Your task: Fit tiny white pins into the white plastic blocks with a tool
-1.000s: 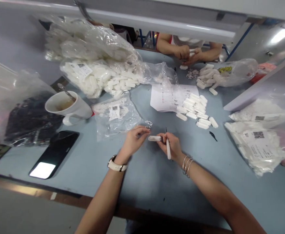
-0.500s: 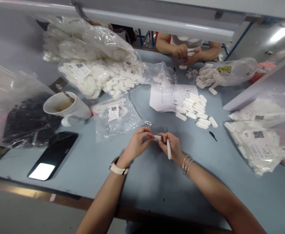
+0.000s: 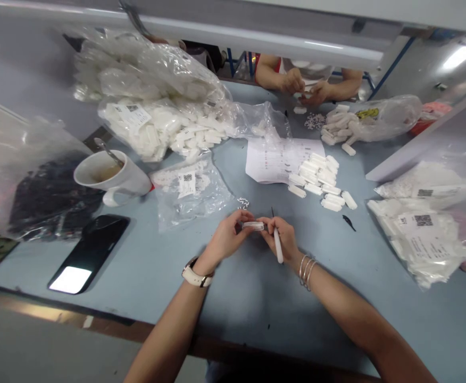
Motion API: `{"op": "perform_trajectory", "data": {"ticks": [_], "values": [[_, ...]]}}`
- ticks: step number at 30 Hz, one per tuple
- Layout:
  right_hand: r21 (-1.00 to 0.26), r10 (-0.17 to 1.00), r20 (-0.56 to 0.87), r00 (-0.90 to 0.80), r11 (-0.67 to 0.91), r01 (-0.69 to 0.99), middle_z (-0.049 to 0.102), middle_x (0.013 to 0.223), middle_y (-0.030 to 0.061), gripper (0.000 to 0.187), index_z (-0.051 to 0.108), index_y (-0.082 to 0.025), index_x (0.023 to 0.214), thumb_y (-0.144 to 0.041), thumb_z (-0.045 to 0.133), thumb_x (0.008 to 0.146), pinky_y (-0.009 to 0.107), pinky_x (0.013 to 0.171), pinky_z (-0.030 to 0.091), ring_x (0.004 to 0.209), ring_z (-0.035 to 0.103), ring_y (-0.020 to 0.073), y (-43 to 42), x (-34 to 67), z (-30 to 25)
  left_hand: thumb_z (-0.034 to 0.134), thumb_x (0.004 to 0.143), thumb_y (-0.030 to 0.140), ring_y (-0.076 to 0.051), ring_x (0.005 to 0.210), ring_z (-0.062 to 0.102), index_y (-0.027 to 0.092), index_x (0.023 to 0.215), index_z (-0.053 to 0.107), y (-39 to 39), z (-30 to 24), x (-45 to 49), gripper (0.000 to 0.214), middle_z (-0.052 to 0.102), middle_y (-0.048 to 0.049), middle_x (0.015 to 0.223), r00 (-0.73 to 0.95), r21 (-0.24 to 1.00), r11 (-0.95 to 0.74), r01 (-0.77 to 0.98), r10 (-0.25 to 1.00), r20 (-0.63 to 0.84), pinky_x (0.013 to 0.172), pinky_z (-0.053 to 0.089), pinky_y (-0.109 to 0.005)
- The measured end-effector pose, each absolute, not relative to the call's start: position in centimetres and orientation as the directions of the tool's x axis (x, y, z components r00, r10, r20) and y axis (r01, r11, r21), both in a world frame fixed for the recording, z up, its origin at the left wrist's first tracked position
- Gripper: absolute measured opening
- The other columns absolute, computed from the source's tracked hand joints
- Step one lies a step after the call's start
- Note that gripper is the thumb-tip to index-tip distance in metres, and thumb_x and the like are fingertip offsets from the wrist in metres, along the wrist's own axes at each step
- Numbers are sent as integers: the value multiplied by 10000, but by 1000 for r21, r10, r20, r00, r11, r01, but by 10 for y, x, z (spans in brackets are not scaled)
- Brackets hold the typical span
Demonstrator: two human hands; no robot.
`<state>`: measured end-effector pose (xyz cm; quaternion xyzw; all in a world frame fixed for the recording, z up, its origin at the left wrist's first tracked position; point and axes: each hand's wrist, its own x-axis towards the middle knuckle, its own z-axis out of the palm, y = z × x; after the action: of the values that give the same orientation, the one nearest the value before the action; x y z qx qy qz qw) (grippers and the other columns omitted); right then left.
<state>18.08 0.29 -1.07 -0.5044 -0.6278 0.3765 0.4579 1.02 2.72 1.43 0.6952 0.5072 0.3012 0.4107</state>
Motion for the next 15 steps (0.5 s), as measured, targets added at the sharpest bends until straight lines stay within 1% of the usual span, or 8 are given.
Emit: {"op": "perform_trajectory", "data": {"ticks": [3, 6, 8, 11, 13, 15], "values": [[-935, 972, 223, -76, 236, 265, 736, 945, 79, 210, 387, -247, 663, -223, 554, 789, 323, 775, 510, 867, 687, 204, 3, 181, -10, 584, 802, 274, -165, 718, 610, 187, 944, 545, 26, 16, 13, 171, 665, -26, 810, 299, 891, -138, 432, 954, 2, 636, 457, -280], [-937, 969, 233, -80, 246, 250, 733, 942, 86, 196, 388, -245, 666, -226, 532, 798, 319, 763, 507, 842, 682, 196, 3, 181, -10, 567, 803, 262, -158, 716, 592, 180, 892, 542, 24, 19, 16, 124, 640, -20, 782, 289, 873, -164, 460, 957, 27, 641, 450, -281], [-938, 970, 231, -76, 243, 246, 730, 943, 90, 197, 386, -243, 668, -240, 527, 805, 316, 757, 506, 829, 677, 192, 3, 180, -10, 566, 801, 267, -157, 711, 586, 176, 867, 557, 24, 21, 17, 113, 635, -22, 777, 285, 861, -177, 477, 958, 39, 641, 450, -282], [-936, 973, 224, -63, 232, 263, 731, 939, 86, 223, 376, -244, 669, -284, 533, 821, 312, 748, 504, 813, 670, 189, 4, 180, -9, 587, 786, 293, -170, 740, 612, 171, 896, 605, 27, 20, 14, 165, 671, -38, 812, 277, 886, -156, 436, 960, 33, 662, 472, -292], [-933, 975, 214, -54, 221, 284, 732, 946, 81, 241, 369, -245, 671, -306, 537, 832, 312, 748, 502, 805, 667, 188, 4, 180, -9, 577, 798, 330, -173, 739, 625, 169, 923, 635, 30, 19, 9, 212, 694, -50, 850, 228, 908, -115, 403, 974, 22, 659, 485, -292], [-931, 978, 205, -42, 208, 299, 732, 958, 77, 250, 363, -247, 673, -312, 540, 838, 313, 749, 503, 807, 666, 187, 5, 180, -10, 549, 824, 366, -164, 697, 620, 168, 928, 659, 33, 17, 2, 249, 702, -49, 835, 140, 908, -78, 412, 990, 21, 635, 488, -285]]}}
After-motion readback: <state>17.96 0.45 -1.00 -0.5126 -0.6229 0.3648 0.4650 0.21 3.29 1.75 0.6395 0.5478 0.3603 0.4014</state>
